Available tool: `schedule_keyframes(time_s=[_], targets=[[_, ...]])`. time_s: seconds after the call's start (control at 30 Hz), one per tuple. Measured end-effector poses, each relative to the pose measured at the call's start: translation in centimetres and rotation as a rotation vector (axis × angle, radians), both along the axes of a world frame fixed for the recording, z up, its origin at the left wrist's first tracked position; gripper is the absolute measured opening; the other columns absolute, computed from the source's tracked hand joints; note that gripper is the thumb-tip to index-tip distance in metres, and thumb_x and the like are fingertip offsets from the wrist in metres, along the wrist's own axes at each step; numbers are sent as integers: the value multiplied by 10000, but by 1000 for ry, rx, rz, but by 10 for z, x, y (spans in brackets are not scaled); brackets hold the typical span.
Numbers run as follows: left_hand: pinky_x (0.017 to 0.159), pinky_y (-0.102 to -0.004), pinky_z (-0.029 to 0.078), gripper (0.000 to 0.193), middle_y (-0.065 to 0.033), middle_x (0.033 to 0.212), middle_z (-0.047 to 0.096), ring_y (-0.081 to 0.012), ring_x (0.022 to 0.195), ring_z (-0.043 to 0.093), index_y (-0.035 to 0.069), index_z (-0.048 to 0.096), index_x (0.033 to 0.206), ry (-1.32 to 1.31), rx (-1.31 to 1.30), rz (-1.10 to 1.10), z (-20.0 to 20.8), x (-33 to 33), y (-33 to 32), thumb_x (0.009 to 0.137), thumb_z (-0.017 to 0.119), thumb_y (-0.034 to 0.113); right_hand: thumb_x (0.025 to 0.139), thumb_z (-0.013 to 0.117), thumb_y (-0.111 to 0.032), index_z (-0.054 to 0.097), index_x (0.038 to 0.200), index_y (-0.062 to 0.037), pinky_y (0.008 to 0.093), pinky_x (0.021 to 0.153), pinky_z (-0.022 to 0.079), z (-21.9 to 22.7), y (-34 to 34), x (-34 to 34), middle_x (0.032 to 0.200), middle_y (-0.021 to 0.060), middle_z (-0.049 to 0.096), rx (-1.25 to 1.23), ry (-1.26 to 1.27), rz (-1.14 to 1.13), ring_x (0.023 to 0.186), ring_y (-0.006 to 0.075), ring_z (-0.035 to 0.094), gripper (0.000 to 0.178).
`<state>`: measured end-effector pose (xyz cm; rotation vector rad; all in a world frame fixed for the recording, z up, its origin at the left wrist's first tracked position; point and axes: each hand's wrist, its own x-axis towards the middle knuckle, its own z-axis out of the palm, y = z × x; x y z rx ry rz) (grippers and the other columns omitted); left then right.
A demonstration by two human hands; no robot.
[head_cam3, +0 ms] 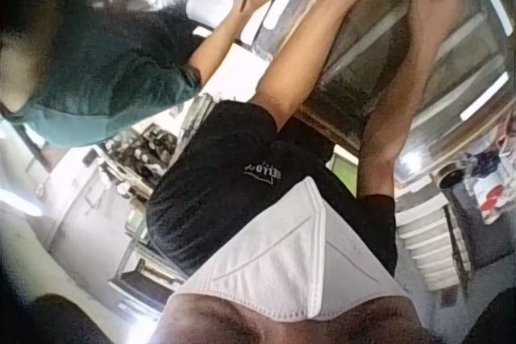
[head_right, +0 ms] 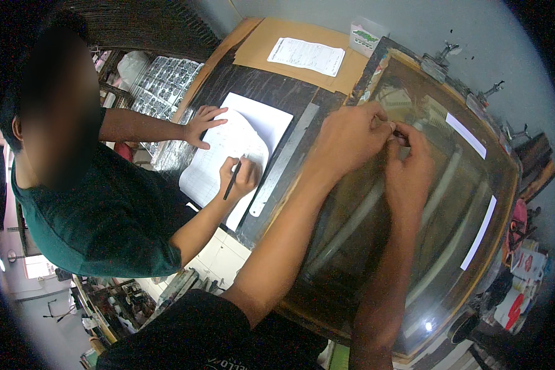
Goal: The person cleans a screen printing squeegee, applies ink, and then performs a test print on paper before walking to another station to write in a notebook.
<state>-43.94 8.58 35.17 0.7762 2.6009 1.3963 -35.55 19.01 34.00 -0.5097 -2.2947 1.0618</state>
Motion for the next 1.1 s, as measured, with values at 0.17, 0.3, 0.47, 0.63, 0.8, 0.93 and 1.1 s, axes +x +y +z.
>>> schedule_keyframes(time_s=[0.17,0.3,0.47,0.63,0.8,0.93,1.1], targets=[[785,-484,531,271,-197,875,718,-402,868,686,68,715,966,23,-9,30,-1,1,0,863,676,315,893,633,-53,667,1122,-27,365,887,486,0,3,1,1025,147,668,55,-26,12,965,270,651,233],[779,-480,534,266,-190,871,720,-396,863,688,74,716,964,20,-24,29,-1,0,0,859,681,316,895,629,-61,663,1120,-26,371,884,485,1,1,0,1020,147,664,38,-26,11,960,274,649,230],[763,-478,539,258,-171,864,726,-388,859,692,79,716,959,41,-10,27,-4,0,2,856,690,314,896,627,-62,661,1117,-23,375,878,485,3,0,1,1009,150,658,52,-34,-2,950,282,646,227],[772,-480,537,257,-188,865,723,-392,857,692,58,716,961,38,-5,23,-4,-1,1,850,687,288,896,624,-58,661,1117,-22,382,876,486,5,-2,1,1007,150,658,30,-25,1,951,285,647,227],[765,-484,539,249,-180,875,724,-395,863,690,73,712,960,45,-24,19,-3,0,2,862,690,301,897,625,-59,660,1119,-20,378,875,486,1,1,1,1008,149,659,77,-14,-4,950,284,646,228],[774,-488,534,252,-195,881,717,-398,878,686,72,713,963,15,-22,17,0,1,0,864,687,303,896,626,-60,663,1120,-23,372,875,486,3,-1,2,1007,145,661,53,-13,15,946,280,646,231],[775,-490,530,259,-208,878,710,-406,884,680,66,710,966,10,-20,15,2,1,-1,863,686,302,896,625,-65,666,1120,-27,370,867,485,5,-2,1,997,145,659,48,-19,-3,938,277,645,230]])
